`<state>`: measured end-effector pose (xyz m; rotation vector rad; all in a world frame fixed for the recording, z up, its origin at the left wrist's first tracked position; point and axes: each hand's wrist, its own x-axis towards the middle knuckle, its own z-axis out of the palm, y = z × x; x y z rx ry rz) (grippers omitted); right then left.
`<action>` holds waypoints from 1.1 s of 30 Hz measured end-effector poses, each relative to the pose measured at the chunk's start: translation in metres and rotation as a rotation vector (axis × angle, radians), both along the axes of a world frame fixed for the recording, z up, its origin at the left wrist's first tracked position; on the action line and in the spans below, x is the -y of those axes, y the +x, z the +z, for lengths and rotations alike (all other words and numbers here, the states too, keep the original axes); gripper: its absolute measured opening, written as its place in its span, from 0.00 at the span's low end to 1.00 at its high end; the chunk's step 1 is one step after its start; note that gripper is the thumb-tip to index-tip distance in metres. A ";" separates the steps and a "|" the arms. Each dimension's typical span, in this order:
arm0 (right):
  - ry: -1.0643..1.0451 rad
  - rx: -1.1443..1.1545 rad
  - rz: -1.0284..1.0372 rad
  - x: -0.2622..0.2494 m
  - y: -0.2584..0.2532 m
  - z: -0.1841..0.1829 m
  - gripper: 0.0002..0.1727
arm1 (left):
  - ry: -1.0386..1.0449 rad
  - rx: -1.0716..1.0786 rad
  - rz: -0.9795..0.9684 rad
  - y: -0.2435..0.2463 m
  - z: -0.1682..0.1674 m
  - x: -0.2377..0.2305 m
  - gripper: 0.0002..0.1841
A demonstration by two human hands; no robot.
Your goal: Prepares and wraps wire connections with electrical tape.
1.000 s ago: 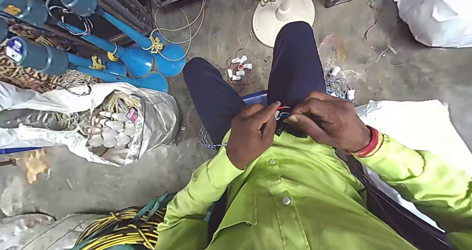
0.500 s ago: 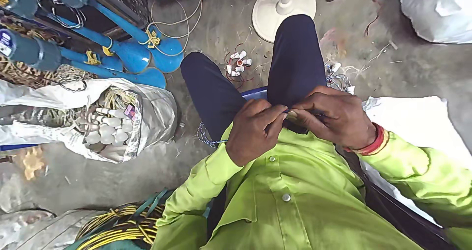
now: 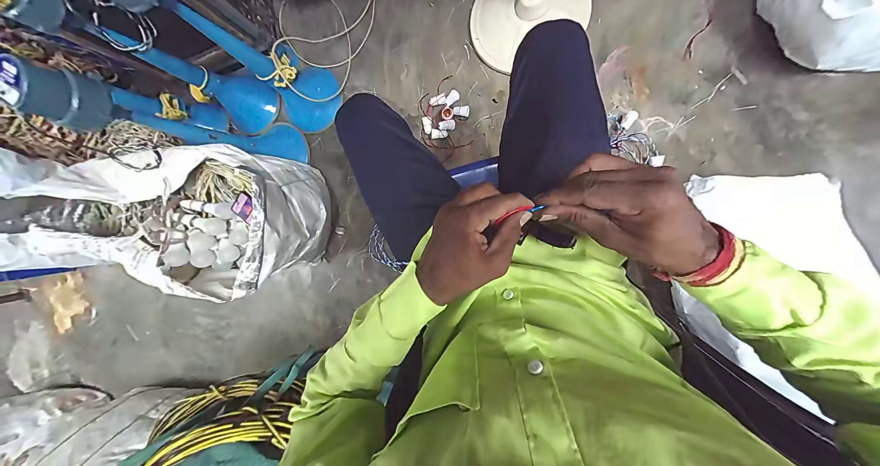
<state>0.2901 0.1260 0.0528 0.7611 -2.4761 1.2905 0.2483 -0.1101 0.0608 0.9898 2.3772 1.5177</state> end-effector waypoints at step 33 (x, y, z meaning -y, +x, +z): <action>0.178 -0.200 -0.001 0.000 0.004 0.008 0.12 | 0.287 0.950 -0.035 -0.007 0.010 0.002 0.11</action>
